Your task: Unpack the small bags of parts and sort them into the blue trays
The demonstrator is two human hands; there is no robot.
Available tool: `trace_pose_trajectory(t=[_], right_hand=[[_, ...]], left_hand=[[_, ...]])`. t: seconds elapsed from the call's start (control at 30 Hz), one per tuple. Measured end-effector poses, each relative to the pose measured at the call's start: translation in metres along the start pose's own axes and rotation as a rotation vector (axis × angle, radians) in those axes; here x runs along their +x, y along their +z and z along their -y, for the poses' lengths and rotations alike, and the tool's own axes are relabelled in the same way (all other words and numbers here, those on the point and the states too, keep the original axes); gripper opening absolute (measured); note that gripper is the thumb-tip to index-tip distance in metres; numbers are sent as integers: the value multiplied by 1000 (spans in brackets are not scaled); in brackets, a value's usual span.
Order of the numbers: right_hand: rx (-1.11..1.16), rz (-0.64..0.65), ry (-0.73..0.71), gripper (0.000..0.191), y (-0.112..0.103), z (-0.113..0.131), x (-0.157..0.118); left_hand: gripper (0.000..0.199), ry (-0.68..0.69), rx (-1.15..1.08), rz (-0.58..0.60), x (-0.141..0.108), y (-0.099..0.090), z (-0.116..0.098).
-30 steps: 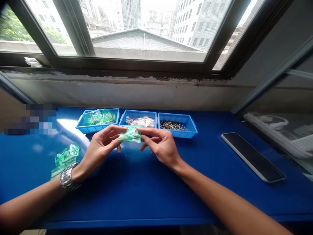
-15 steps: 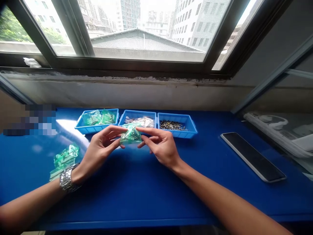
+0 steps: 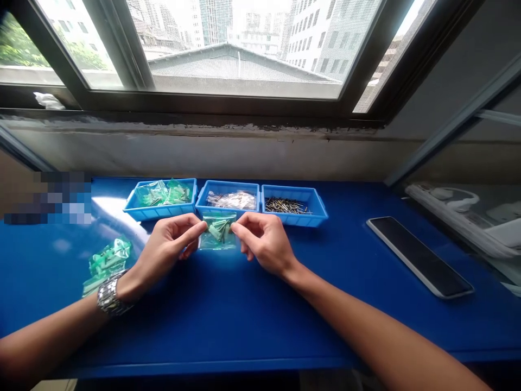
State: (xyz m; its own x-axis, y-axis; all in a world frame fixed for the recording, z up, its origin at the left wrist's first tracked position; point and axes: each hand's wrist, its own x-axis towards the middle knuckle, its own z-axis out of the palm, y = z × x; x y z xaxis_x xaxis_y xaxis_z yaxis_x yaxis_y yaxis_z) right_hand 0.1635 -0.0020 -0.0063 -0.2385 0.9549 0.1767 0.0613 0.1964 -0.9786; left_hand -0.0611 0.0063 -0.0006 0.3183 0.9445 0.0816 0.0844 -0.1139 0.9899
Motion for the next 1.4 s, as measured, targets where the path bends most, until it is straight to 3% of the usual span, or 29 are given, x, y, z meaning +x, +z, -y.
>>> trace_pose_trajectory(t=[0.4, 0.67, 1.2, 1.3, 1.4], right_hand=[[-21, -27, -37, 25, 0, -1, 1], [-46, -144, -128, 25, 1, -5, 2], [-88, -132, -147, 30, 0, -6, 1], [-74, -104, -123, 23, -1, -4, 1], [-61, -52, -62, 28, -1, -2, 0]], left_hand=[[33, 37, -2, -22, -3, 0, -1], [32, 129, 13, -73, 0, -2, 3], [26, 142, 50, -70, -2, -4, 1], [22, 74, 36, 11, -1, -4, 0], [34, -25, -15, 128, -1, -3, 1]])
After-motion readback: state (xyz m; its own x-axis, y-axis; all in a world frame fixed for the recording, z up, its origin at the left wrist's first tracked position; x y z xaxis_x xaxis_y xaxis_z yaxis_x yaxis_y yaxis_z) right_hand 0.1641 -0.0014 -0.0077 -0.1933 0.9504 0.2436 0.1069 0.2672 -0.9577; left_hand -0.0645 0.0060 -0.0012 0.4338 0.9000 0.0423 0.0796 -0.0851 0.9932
